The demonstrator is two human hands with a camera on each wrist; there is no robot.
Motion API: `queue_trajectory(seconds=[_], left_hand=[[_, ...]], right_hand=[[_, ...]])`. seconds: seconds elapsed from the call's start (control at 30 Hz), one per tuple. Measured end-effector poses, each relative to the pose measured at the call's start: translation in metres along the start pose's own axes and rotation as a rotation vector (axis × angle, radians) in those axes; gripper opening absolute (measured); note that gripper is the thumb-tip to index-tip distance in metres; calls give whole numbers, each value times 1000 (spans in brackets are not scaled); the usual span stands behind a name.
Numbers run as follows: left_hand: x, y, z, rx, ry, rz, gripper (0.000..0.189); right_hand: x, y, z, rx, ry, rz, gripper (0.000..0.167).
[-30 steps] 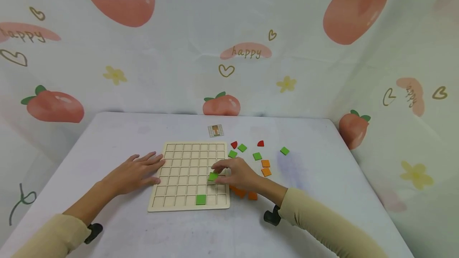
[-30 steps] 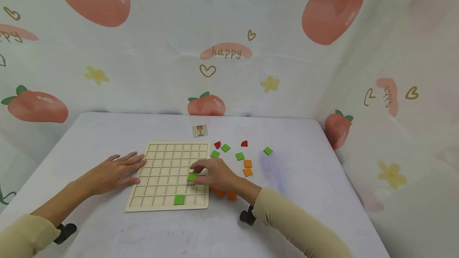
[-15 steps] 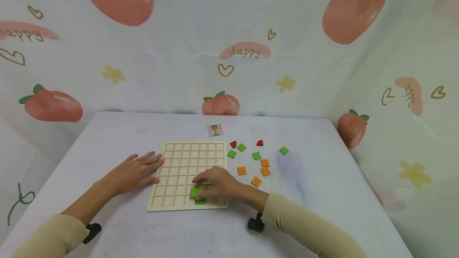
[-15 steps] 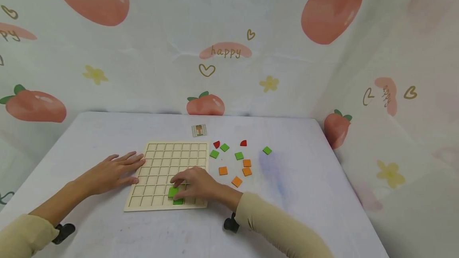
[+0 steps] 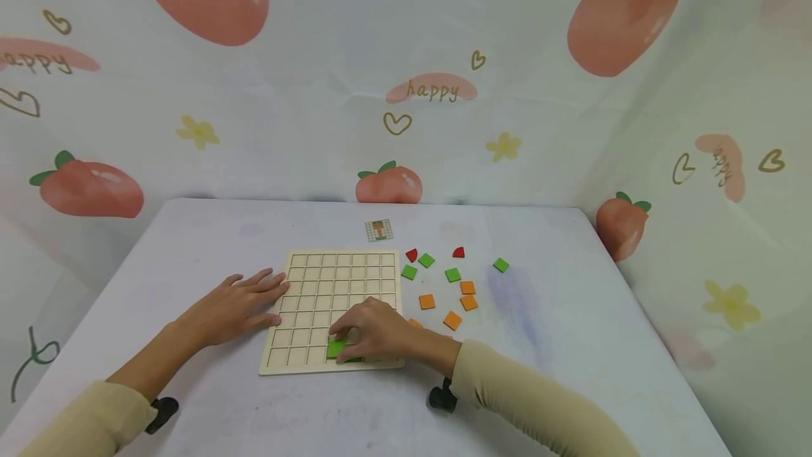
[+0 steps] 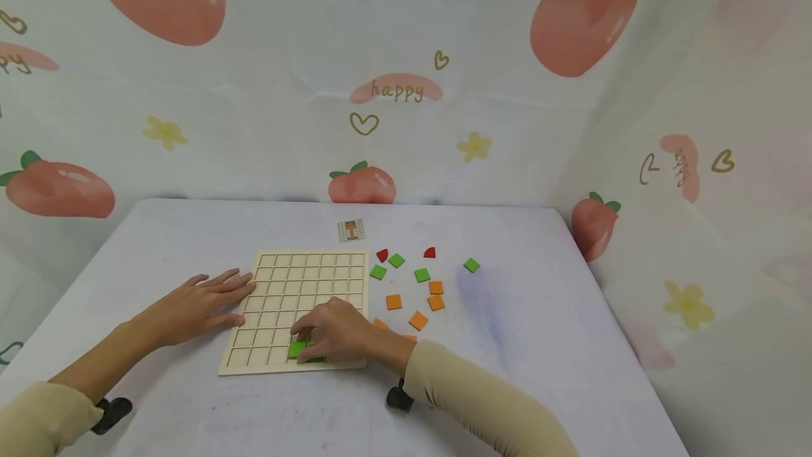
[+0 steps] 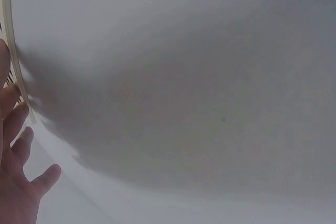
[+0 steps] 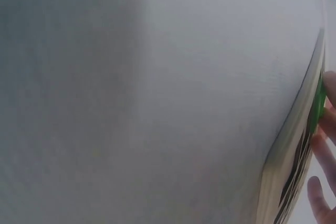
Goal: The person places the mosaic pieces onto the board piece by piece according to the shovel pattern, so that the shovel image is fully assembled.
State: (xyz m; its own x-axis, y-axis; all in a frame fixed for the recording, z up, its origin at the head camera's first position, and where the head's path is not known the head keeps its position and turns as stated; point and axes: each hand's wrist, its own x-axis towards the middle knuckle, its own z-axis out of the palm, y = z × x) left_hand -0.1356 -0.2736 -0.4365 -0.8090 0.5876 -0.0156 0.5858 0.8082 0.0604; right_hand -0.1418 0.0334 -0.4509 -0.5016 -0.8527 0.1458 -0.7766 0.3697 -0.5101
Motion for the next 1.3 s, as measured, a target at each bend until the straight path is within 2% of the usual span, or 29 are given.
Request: queue_trajectory(seconds=[0.3, 0.97, 1.17, 1.3], left_hand=[[-1, -1, 0, -2, -1, -4, 67], [0, -1, -1, 5, -10, -8, 67], [0, 0, 0, -2, -26, -21, 68], [1, 0, 1, -2, -23, -16, 67]], right_hand=[[-4, -4, 3, -72, 27, -17, 39], [-2, -7, 2, -104, 18, -18, 42], [-6, -6, -2, -83, -19, -5, 43], [-17, 3, -15, -32, -3, 24, 45]])
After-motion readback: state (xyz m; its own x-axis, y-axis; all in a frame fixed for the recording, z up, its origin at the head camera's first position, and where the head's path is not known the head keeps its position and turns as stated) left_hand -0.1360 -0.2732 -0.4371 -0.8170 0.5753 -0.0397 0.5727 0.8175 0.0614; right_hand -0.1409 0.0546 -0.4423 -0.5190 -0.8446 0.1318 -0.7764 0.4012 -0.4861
